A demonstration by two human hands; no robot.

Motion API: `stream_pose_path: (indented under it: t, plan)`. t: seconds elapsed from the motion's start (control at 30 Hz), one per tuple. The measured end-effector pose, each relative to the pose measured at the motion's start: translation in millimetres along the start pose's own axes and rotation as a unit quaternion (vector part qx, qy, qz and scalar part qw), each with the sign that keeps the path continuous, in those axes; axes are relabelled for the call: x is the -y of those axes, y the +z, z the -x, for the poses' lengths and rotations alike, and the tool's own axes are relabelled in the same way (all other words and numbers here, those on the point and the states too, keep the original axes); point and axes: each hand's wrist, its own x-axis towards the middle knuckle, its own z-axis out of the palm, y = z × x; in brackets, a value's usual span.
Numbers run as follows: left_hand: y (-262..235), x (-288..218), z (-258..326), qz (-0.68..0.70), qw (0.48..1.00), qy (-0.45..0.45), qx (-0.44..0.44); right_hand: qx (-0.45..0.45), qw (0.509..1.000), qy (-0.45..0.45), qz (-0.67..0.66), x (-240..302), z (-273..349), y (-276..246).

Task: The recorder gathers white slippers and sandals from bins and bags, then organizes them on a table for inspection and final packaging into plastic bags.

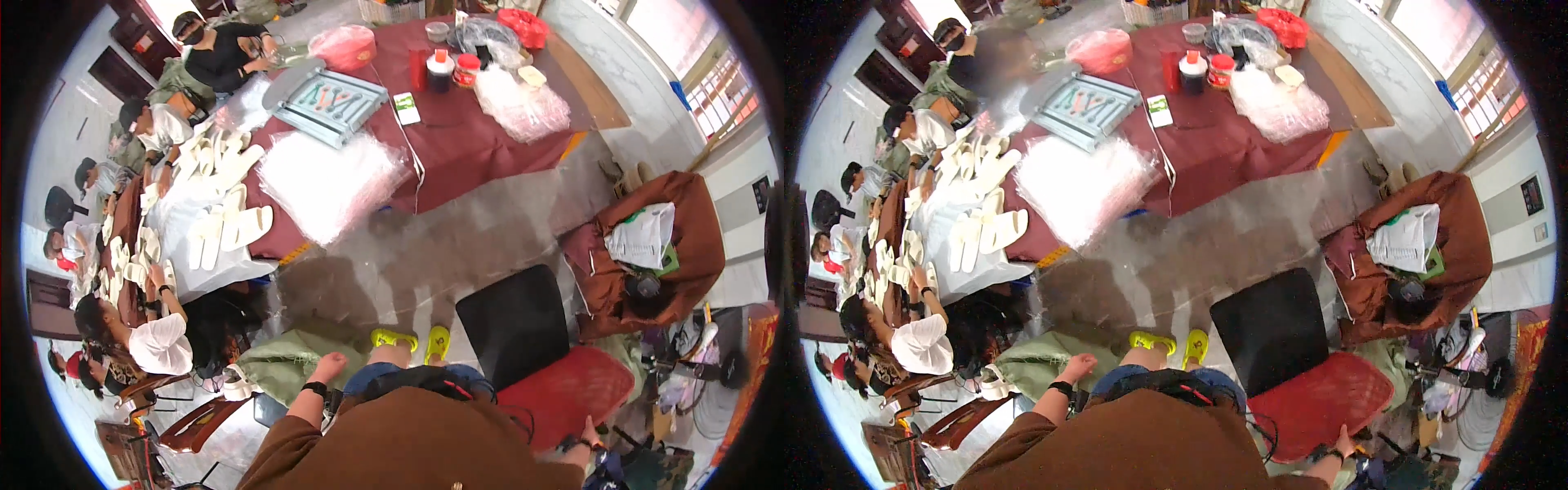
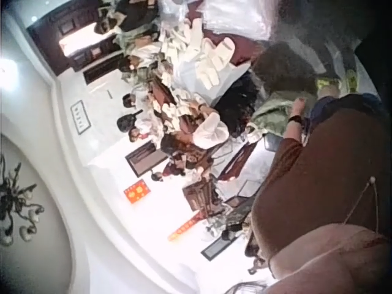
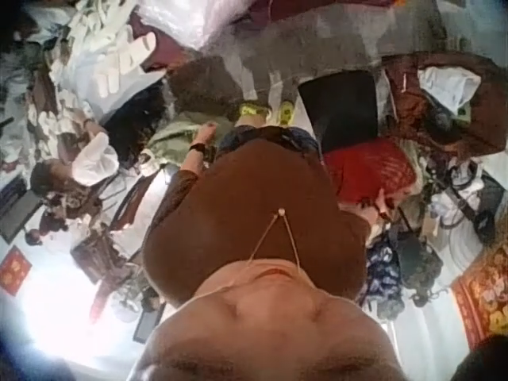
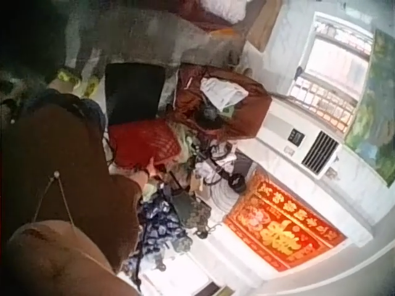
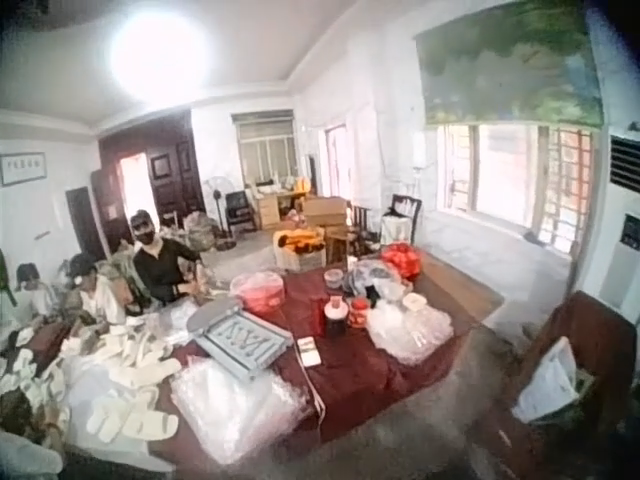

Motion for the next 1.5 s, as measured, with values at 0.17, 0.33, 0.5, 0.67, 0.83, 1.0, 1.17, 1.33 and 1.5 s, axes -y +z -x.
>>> stream_pose_path:
  t: [0.17, 0.33, 0.5, 0.67, 0.83, 1.0, 1.17, 1.33, 1.5]
  plan:
    - [8, -15, 4, -0.079, 0.996, 0.018, -0.022, 0.340, 0.905, -0.018, -0.253, -25, 11, 37]
    - [-2, -73, 30, -0.110, 0.993, 0.025, 0.021, 0.194, 0.940, 0.084, -0.269, 16, 76, 37]
    - [-13, -48, 27, -0.131, 0.991, 0.033, 0.021, 0.299, 0.895, -0.026, -0.330, 60, 119, 43]
    - [-24, -22, 18, -0.134, 0.990, 0.021, 0.037, 0.385, 0.816, -0.180, -0.392, 138, 208, 60]
    - [-35, 28, 10, -0.030, 0.998, 0.048, 0.038, 0.363, 0.811, -0.216, -0.405, 205, 285, 125]
    - [-60, 56, 16, -0.059, 0.997, 0.044, 0.025, 0.376, 0.806, -0.234, -0.393, 243, 386, 167]
    - [-78, 69, 49, -0.001, 1.000, -0.007, -0.011, 0.427, 0.784, -0.231, -0.386, 238, 389, 203]
    - [-53, 119, 71, -0.037, 0.999, -0.016, -0.034, 0.499, 0.761, -0.200, -0.362, 221, 398, 232]
    - [-46, 116, 96, -0.041, 0.998, -0.045, -0.009, 0.548, 0.749, -0.128, -0.349, 172, 382, 265]
